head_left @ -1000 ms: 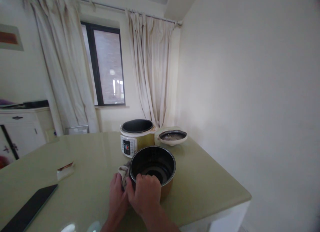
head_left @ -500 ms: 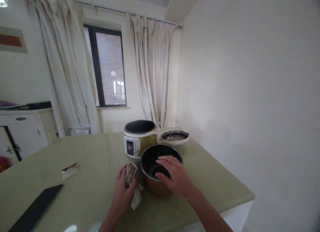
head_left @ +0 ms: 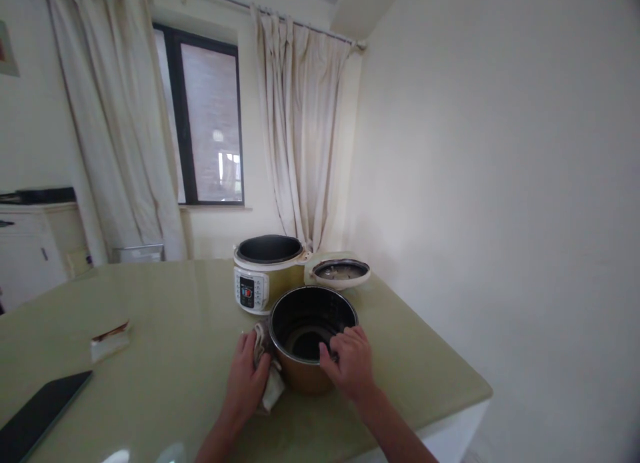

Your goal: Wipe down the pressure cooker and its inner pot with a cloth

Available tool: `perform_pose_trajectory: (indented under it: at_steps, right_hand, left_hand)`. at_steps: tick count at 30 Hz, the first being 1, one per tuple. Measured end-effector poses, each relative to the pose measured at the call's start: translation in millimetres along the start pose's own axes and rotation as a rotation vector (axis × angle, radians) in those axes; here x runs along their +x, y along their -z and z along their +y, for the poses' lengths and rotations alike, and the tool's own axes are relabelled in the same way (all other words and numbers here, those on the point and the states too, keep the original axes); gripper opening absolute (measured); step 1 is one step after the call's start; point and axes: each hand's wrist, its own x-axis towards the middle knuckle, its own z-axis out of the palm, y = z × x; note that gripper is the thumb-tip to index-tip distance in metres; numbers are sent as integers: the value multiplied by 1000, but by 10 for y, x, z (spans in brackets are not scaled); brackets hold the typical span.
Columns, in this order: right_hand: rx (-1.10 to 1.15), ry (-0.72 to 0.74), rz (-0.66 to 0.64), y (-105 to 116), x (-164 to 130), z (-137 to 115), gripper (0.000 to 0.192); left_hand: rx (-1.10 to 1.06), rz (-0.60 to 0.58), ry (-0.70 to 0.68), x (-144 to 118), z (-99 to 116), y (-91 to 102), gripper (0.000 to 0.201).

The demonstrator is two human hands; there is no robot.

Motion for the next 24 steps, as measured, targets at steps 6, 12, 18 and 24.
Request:
perform_pose_trajectory:
  at_steps: [6,12,18,24]
  right_hand:
    - [-127,-194,-98,-140,132,-561,49]
    - [-105,-193,-312,-129,302,-896,42]
    - [144,100,-345,376,579,-41,40]
    - [-14,104,-368,198,366,318,52]
  left_hand:
    - [138,48,-67,-343,219,27,25]
    - [191,101,-48,-409,201,5,32]
    - [64,-5,8,98,45,186,50]
    - [68,-19,-20,335,18,-32,40]
